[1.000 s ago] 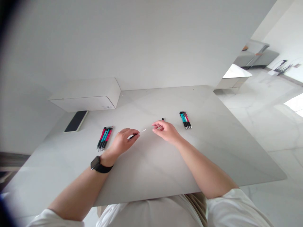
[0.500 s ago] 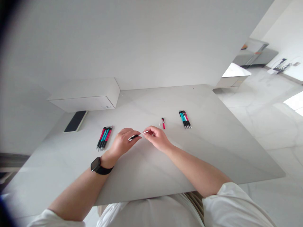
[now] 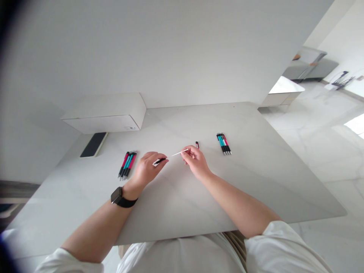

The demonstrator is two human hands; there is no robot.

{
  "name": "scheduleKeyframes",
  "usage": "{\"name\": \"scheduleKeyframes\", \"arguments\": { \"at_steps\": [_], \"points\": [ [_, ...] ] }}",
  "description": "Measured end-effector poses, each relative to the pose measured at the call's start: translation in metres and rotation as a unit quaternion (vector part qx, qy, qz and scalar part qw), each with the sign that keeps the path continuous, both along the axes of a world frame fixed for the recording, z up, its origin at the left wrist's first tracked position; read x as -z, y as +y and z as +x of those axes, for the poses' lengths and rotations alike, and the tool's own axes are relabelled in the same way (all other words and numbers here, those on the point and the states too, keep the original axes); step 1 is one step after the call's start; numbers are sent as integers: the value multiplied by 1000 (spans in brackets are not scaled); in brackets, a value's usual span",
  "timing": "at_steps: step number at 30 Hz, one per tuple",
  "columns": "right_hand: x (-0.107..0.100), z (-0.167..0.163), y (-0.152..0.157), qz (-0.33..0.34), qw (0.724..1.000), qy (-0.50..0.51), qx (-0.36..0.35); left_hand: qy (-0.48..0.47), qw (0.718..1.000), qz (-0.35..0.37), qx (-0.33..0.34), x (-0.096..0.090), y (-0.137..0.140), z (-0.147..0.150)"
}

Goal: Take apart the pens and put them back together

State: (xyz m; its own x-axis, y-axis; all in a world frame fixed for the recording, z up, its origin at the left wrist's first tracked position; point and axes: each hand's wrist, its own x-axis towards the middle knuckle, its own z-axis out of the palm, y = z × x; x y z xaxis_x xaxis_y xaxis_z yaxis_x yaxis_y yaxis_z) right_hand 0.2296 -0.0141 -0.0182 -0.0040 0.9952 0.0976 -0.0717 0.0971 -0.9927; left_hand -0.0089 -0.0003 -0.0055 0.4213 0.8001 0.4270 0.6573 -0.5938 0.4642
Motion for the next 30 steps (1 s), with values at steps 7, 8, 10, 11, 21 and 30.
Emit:
{"name": "scheduleKeyframes", "arguments": {
  "at_steps": [7, 8, 10, 11, 21, 30],
  "points": [
    [4, 6, 6, -22, 998, 60, 15, -5, 1000, -2, -2, 0, 0, 0],
    [3, 7, 7, -26, 997, 70, 21, -9, 1000, 0, -2, 1, 0, 0],
    [2, 10, 9, -27, 995, 88, 30, -14, 1000, 2, -2, 2, 1, -1],
    [0, 13, 10, -23, 995, 95, 34, -16, 1000, 2, -2, 3, 1, -1],
    [-36, 78, 47, 75, 987, -61, 125, -10, 1000, -4, -5, 7, 6, -4],
    [-41, 38, 106, -150, 840, -510, -111, 3, 1000, -7, -1, 9, 7, -4]
  ]
}}
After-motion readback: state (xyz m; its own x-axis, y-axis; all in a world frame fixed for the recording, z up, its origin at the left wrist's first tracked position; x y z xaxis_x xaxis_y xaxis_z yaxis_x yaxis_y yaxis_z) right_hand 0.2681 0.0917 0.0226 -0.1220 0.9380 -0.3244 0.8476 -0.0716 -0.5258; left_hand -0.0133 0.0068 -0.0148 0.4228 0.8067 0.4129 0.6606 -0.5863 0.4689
